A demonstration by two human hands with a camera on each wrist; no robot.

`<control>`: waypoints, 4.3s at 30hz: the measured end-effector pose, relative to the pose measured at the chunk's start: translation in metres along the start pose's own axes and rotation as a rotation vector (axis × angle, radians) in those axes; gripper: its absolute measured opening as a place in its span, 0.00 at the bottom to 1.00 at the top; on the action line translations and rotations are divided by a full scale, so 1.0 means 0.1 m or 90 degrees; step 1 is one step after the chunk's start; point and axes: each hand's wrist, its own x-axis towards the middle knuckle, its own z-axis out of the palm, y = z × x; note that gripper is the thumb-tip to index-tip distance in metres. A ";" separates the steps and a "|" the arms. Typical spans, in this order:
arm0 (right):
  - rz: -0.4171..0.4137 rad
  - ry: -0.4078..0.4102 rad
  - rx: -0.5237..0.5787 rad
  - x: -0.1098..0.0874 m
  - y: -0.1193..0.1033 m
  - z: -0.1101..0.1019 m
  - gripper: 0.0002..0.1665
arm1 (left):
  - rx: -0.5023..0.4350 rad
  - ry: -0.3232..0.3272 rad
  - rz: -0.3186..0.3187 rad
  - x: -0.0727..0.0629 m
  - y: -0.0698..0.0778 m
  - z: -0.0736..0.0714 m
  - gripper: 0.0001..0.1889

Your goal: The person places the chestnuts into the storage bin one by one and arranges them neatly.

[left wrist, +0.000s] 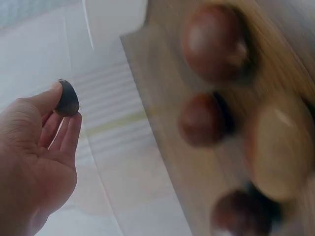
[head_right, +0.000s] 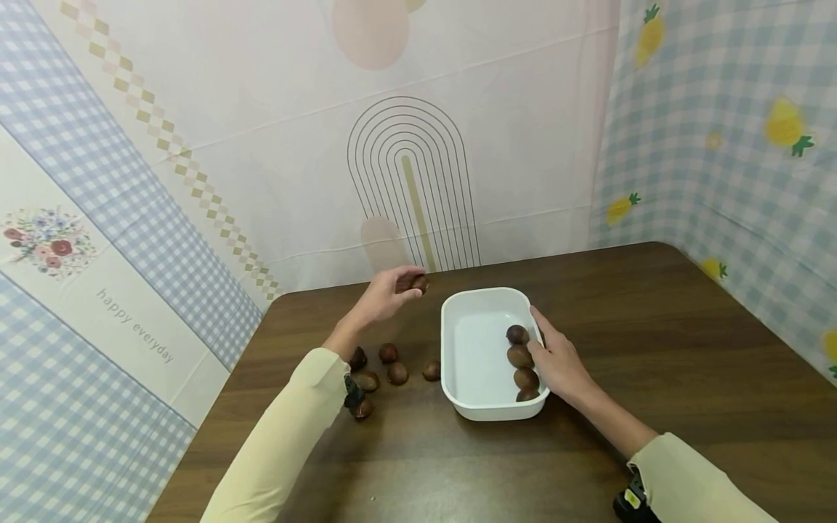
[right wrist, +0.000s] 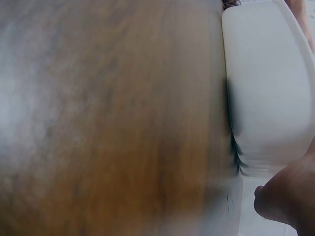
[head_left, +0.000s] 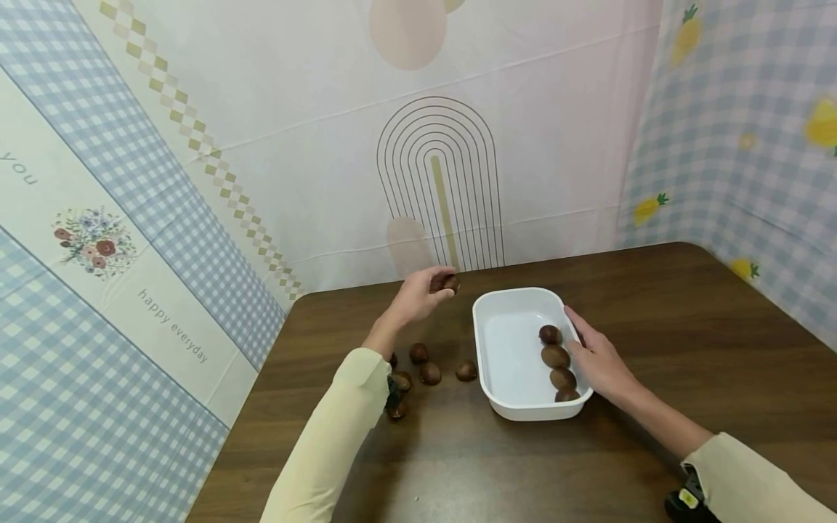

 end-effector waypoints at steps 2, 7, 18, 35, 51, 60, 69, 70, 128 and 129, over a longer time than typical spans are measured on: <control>0.001 0.000 0.000 0.00 0.00 0.00 0.39 | -0.010 -0.003 0.002 0.04 0.08 0.05 0.24; 0.000 0.001 -0.004 0.01 0.01 0.00 0.39 | -0.022 -0.012 0.011 0.12 0.26 0.20 0.24; 0.006 0.002 -0.017 0.01 -0.02 0.00 0.38 | 0.012 -0.025 0.001 0.25 0.53 0.60 0.23; -0.001 0.002 -0.022 0.00 -0.02 0.02 0.38 | 0.120 0.008 -0.049 0.28 0.80 1.04 0.23; 0.006 0.005 -0.048 -0.01 -0.02 0.00 0.38 | 0.210 0.003 -0.114 0.30 0.89 1.34 0.24; -0.008 0.014 -0.063 -0.03 -0.04 0.04 0.39 | 0.213 0.032 -0.123 0.27 0.92 1.50 0.21; -0.011 0.022 -0.064 -0.05 -0.05 0.04 0.39 | 0.178 0.071 -0.146 0.25 0.96 1.59 0.20; -0.011 0.020 -0.064 -0.05 -0.05 0.04 0.39 | 0.175 0.071 -0.147 0.25 0.95 1.59 0.20; -0.010 0.012 -0.046 -0.06 -0.03 0.03 0.38 | 0.114 -0.073 0.011 -0.43 -0.08 0.13 0.30; -0.010 0.012 -0.046 -0.06 -0.04 0.03 0.38 | 0.120 -0.073 0.021 -0.47 -0.09 0.14 0.32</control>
